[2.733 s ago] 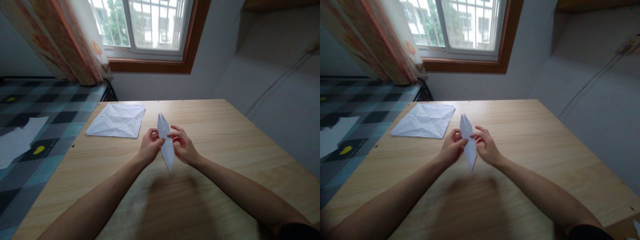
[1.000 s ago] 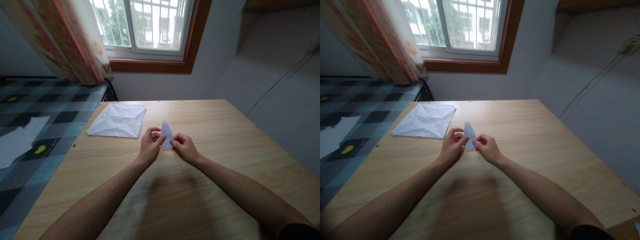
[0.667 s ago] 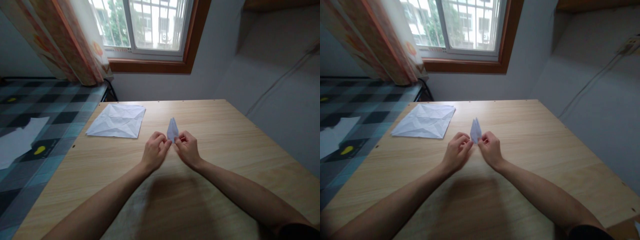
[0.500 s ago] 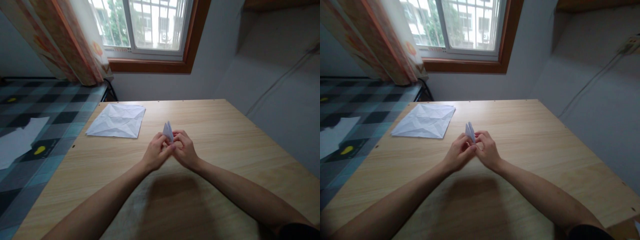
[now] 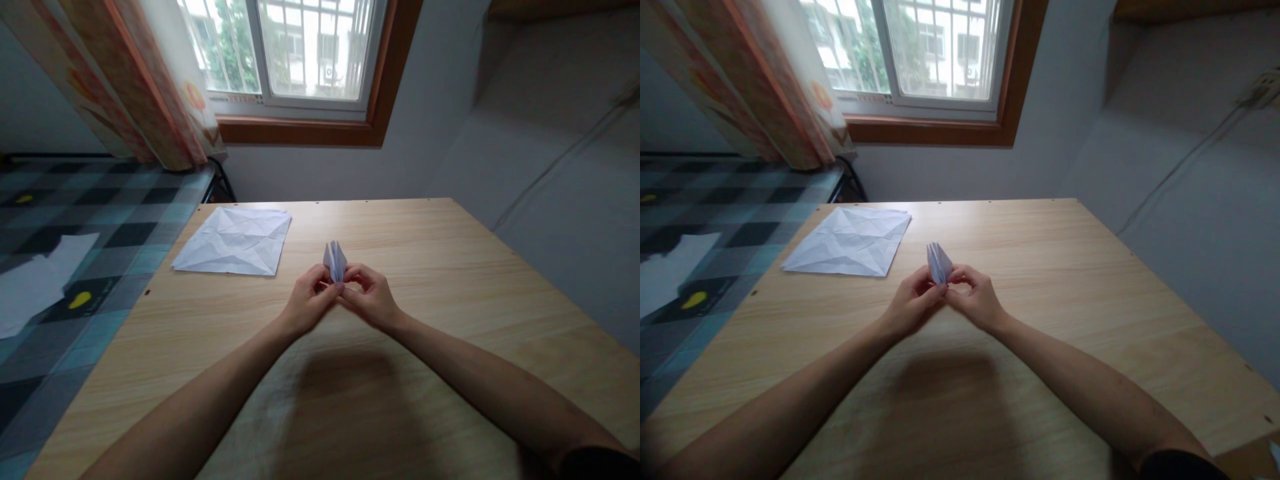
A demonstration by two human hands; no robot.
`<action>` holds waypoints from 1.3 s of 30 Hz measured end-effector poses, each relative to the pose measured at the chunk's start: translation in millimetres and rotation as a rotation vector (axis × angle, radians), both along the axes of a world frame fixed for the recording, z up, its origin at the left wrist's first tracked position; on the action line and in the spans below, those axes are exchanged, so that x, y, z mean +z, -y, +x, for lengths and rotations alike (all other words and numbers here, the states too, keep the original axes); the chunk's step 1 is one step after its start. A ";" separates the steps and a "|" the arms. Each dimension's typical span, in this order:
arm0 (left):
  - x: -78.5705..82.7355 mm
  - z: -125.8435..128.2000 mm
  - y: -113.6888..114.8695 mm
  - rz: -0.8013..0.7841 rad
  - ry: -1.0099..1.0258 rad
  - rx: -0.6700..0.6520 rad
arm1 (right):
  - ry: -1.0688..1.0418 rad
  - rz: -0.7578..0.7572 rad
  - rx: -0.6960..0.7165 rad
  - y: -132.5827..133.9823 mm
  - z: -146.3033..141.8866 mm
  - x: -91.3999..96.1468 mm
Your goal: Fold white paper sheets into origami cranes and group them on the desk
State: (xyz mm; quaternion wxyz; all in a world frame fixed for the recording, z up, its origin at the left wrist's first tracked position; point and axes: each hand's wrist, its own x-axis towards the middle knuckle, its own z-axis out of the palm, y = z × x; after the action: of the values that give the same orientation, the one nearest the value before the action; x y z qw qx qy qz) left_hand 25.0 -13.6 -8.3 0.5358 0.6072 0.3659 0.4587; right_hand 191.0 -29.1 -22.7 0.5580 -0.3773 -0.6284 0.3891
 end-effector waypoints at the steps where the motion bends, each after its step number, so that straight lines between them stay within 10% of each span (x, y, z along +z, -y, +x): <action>1: 0.1 0.0 -0.2 0.015 -0.005 -0.004 | -0.007 -0.001 -0.012 -0.6 -0.3 0.4; 19: -3.3 3.0 -0.9 0.006 0.084 0.107 | -0.005 -0.037 -0.208 -0.5 -1.4 0.6; 30: 2.7 -0.9 -3.8 -0.152 0.088 -0.100 | 0.077 0.069 -0.087 9.6 0.0 0.0; 39: 13.9 -0.2 3.5 0.043 -0.090 -0.193 | -0.047 0.119 -0.103 7.1 0.9 0.6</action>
State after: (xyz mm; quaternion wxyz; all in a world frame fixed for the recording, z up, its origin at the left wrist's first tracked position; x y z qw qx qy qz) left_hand 24.8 -17.1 5.6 0.5475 0.6709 0.3195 0.3848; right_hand 191.8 -36.2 -22.1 0.6133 -0.3659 -0.6169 0.3307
